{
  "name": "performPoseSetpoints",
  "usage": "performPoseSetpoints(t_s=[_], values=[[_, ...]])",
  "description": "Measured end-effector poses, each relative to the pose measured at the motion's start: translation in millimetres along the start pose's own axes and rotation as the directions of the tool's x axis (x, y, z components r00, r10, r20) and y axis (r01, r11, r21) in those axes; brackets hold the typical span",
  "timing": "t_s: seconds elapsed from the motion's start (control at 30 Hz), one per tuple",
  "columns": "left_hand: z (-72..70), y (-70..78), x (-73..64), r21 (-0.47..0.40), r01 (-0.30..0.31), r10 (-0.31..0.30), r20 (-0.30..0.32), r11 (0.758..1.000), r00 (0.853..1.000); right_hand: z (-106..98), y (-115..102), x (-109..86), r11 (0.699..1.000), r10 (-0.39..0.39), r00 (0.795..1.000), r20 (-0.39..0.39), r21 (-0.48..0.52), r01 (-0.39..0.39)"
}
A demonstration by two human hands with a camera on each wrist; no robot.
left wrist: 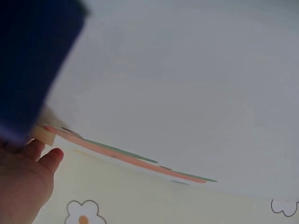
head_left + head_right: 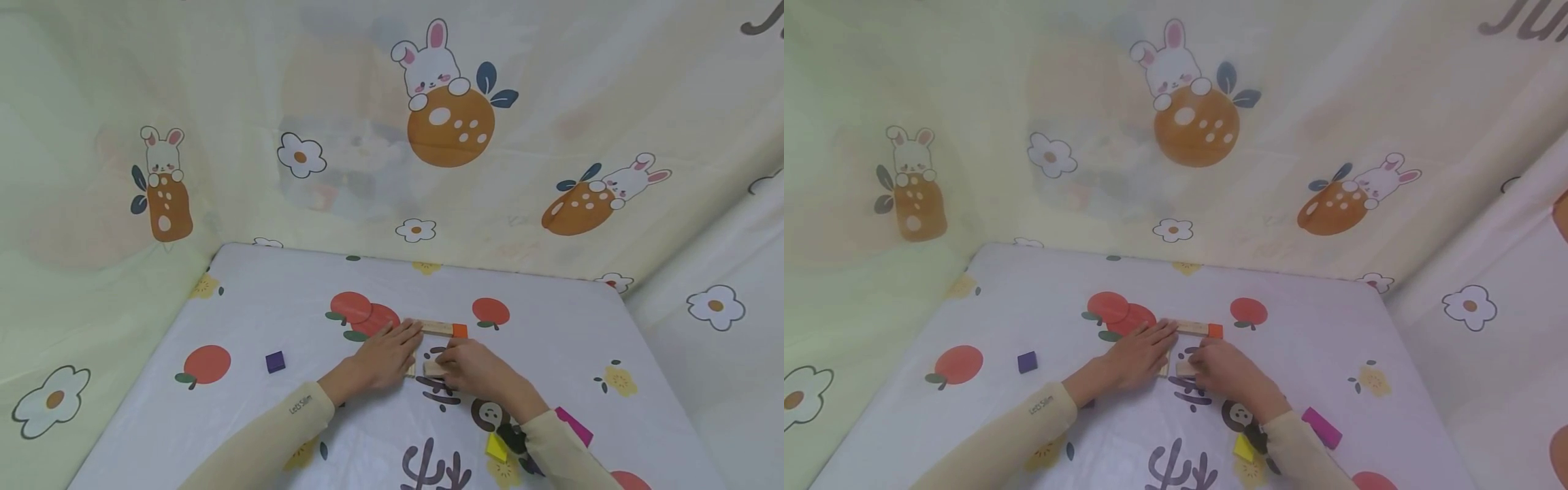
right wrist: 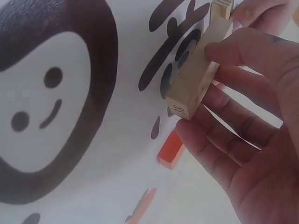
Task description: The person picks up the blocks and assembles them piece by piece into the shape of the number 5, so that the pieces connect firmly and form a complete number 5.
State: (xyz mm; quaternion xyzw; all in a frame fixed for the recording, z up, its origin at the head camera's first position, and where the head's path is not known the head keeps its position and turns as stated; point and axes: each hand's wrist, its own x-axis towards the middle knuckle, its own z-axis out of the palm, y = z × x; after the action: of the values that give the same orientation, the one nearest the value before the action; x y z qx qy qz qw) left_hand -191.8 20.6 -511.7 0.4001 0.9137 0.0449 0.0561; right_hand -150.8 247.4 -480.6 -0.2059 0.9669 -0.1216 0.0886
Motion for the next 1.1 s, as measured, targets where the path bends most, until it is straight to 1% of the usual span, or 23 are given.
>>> performPoseSetpoints(t_s=[0.13,0.23,0.63,1.1], values=[[0.0,-0.1,0.4,0.004,0.0,0.0,0.002,1.0,1.0,2,2,2.0,0.999,-0.048,0.999,-0.002,-0.014,0.048],[-0.4,0.2,0.2,0.0,0.004,-0.004,0.007,1.0,1.0,4,2,3.2,0.998,-0.062,0.998,0.001,-0.018,0.062],[-3.5,1.7,-0.6,0.016,0.006,-0.006,0.014,1.0,1.0,5,-5,7.3,0.999,-0.033,0.999,0.027,0.002,0.033],[-2.4,1.3,-0.5,0.018,0.006,-0.007,0.018,1.0,1.0,4,-10,8.3,1.0,-0.015,0.999,0.038,0.009,0.014]])
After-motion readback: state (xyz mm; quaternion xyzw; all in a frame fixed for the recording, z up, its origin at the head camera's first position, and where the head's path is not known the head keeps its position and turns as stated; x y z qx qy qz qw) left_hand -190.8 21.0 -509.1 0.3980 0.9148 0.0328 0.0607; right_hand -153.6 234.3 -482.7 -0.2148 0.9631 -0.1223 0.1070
